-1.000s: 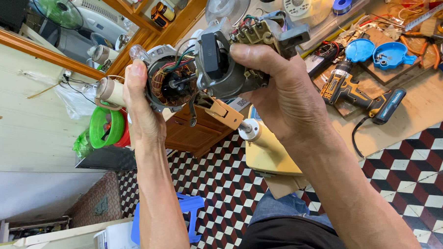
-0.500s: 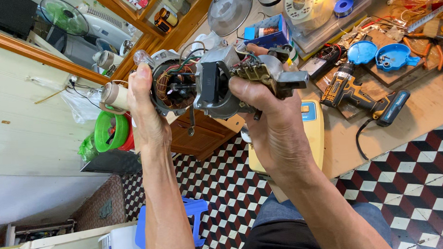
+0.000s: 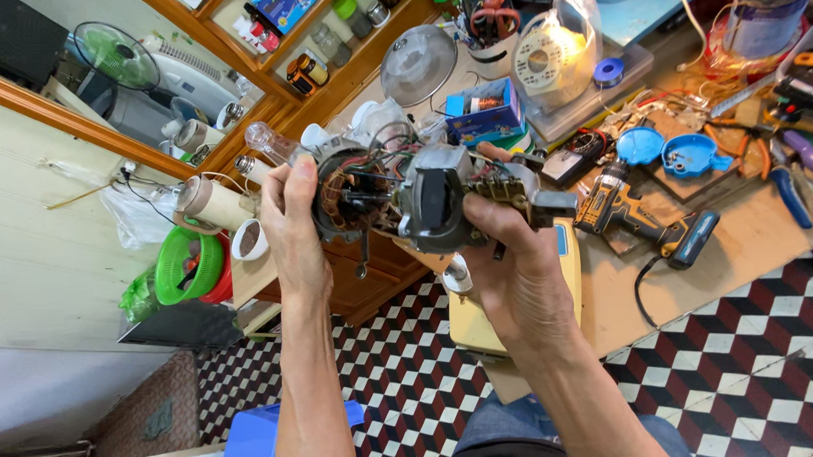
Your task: The person disassembles a small motor or alternator, removes the rotor, and inspects the internal components. They rotate the shaft, check the windings, and compare the two halves of the housing before reassembling the unit.
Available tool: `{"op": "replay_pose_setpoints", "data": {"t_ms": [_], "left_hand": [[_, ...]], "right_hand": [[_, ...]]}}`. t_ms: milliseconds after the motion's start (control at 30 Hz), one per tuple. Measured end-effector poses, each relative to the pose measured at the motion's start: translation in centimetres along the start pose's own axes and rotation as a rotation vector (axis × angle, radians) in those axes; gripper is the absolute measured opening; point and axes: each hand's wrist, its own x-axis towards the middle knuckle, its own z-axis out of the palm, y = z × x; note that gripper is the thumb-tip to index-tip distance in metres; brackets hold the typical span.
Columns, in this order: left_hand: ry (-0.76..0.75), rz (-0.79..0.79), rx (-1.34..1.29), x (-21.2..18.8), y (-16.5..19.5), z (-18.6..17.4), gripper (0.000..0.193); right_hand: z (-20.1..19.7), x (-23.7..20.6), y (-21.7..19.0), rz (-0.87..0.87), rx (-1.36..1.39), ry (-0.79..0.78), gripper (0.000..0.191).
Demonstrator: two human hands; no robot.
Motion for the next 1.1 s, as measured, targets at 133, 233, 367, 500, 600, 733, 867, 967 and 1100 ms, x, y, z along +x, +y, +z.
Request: {"op": "replay_pose_setpoints", "data": {"t_ms": [133, 233, 367, 500, 600, 733, 867, 967, 1100], "left_hand": [[0.032, 0.03, 0.182, -0.9, 1.3, 0.8, 0.045], [0.05, -0.002, 0.224, -1.6, 2.9, 1.6, 0.052], [0.092, -0.089, 0.273, -2.2, 4.9, 2.3, 0.059], [0.033, -0.035, 0.261, -2.7, 6.2, 2.2, 0.063], [-0.011, 0.015, 0.262, -3.2, 6.6, 2.4, 0.063], [-0.021, 0.095, 0.245, -3.6, 6.3, 2.7, 0.064], [-0.023, 0.107, 0.27, -4.1, 6.0, 2.7, 0.066], [-0.034, 0.121, 0.345, -4.0, 6.9, 2.7, 0.069], [-0.037, 0.385, 0.405, -5.4, 10.3, 2.7, 0.068]], "right_hand": [[0.7, -0.3, -0.8, -0.001, 0.032, 0.028, 0.06], [1.3, -0.5, -1.8, 0.017, 0.001, 0.044, 0.058], [1.8, -0.6, -2.8, 0.067, 0.033, 0.086, 0.05], [1.8, -0.6, -3.3, 0.144, 0.119, 0.12, 0.052], [1.5, -0.7, -4.0, 0.12, 0.078, 0.159, 0.054], [0.8, -0.9, -4.3, 0.087, 0.014, 0.187, 0.058], [0.2, -1.4, -4.2, 0.102, 0.063, 0.136, 0.058], [0.0, -1.4, -4.0, 0.116, 0.083, 0.138, 0.058], [-0.2, -1.3, -4.2, 0.126, 0.087, 0.066, 0.06]]}}
